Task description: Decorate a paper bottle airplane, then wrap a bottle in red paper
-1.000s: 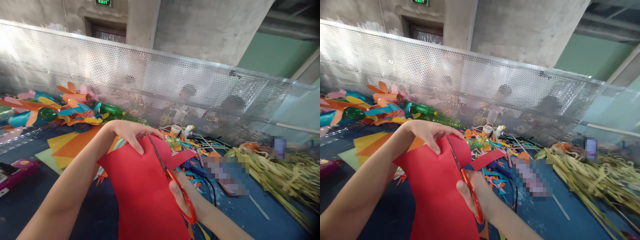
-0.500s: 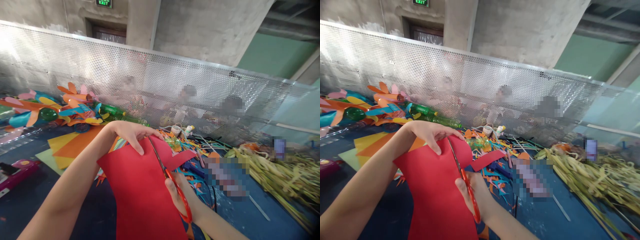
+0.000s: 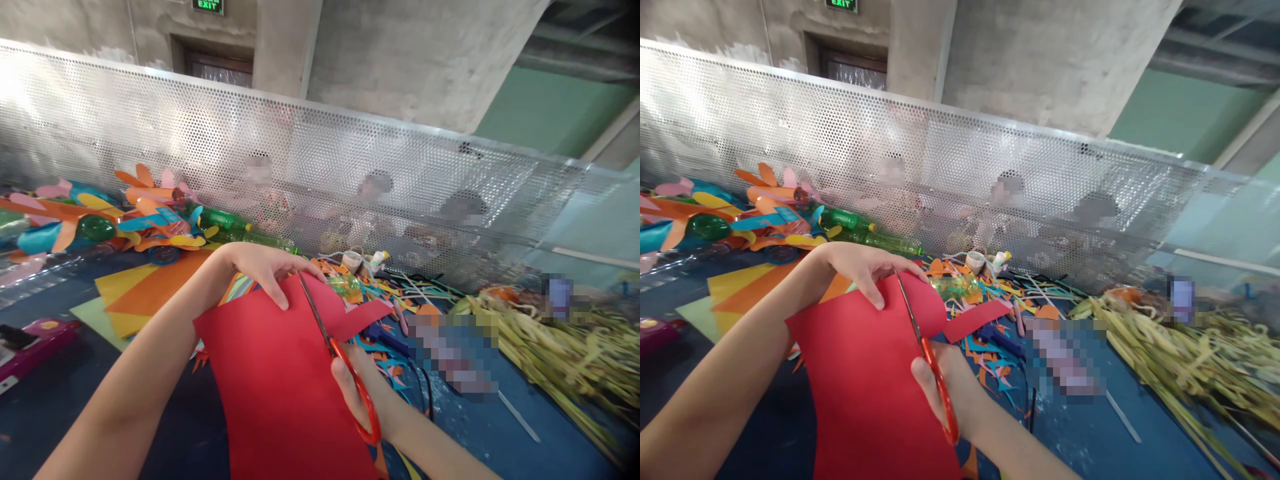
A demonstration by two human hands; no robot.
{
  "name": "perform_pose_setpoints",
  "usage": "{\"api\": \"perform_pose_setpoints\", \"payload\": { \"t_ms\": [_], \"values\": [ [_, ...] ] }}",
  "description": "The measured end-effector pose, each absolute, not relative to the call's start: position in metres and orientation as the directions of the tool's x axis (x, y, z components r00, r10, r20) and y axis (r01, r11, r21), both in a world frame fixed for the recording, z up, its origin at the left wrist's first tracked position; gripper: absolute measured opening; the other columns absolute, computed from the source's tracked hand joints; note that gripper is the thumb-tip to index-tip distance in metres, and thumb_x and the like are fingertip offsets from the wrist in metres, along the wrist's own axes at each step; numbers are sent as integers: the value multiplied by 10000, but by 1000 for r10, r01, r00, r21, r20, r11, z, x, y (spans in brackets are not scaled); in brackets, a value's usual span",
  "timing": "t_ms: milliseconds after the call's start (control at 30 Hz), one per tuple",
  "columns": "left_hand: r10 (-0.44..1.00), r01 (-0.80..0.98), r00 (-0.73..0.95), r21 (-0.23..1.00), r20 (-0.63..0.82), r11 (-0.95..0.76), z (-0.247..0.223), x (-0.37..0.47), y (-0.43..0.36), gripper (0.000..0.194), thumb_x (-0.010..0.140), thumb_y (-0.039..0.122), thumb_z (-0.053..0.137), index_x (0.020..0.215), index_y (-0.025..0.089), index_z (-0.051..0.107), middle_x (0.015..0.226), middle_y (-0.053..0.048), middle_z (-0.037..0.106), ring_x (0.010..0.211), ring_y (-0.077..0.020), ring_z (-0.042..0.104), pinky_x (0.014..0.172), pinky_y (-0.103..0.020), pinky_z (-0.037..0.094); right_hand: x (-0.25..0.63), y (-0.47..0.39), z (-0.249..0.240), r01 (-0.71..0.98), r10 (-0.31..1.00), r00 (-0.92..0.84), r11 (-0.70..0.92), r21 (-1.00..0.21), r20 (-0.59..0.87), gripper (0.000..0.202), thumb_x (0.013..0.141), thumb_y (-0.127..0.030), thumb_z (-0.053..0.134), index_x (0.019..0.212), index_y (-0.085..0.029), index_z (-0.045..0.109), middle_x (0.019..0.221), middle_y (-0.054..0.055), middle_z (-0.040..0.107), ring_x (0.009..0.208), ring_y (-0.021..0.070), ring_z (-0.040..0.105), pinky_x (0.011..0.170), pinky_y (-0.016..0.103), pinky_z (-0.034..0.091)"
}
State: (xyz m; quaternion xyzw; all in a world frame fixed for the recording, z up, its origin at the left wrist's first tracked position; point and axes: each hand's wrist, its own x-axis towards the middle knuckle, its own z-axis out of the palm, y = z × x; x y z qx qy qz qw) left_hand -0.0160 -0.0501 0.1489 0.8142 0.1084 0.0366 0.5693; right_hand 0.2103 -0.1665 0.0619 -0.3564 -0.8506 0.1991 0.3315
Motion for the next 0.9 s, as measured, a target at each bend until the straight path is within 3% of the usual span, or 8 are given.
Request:
{"api": "perform_pose_setpoints", "payload": {
  "t_ms": [267, 400, 567, 700, 900],
  "values": [
    [201, 127, 978, 933, -60, -338, 150, -13, -53, 779, 687, 211, 755, 1372, 284, 391, 1337, -90, 510, 1098, -263, 585, 799, -297, 527, 208, -167, 63, 467, 765, -488, 635, -615, 420, 509, 935, -531, 239, 768, -182, 569, 661, 35, 566, 613, 178, 498, 634, 288, 455],
    [214, 142, 974, 931, -72, -335, 149, -13, -52, 763, 694, 195, 748, 1367, 280, 397, 1348, -99, 498, 1077, -258, 597, 795, -306, 531, 209, -168, 63, 426, 769, -481, 625, -654, 422, 485, 933, -525, 267, 905, -197, 623, 755, 62, 639, 792, 245, 583, 798, 341, 472],
    [217, 132, 974, 928, -57, -349, 149, -13, -53, 805, 677, 186, 761, 1380, 287, 384, 1337, -99, 509, 1056, -258, 607, 779, -299, 538, 213, -168, 56, 416, 791, -471, 589, -693, 391, 451, 943, -483, 298, 1043, -187, 624, 865, 72, 675, 900, 259, 597, 912, 378, 439],
    [208, 118, 977, 933, -48, -340, 149, -13, -53, 821, 670, 181, 767, 1384, 293, 378, 1353, -98, 492, 1096, -274, 585, 786, -304, 538, 215, -168, 51, 438, 810, -447, 568, -696, 380, 454, 941, -481, 314, 1096, -183, 619, 911, 83, 678, 911, 268, 597, 886, 403, 456],
    [211, 125, 976, 925, -50, -359, 150, -13, -54, 782, 692, 193, 749, 1377, 290, 383, 1358, -93, 483, 1100, -269, 581, 797, -305, 534, 212, -168, 57, 427, 809, -439, 572, -700, 392, 516, 919, -556, 298, 1045, -197, 645, 795, 77, 674, 926, 289, 598, 837, 401, 488]
  ]
}}
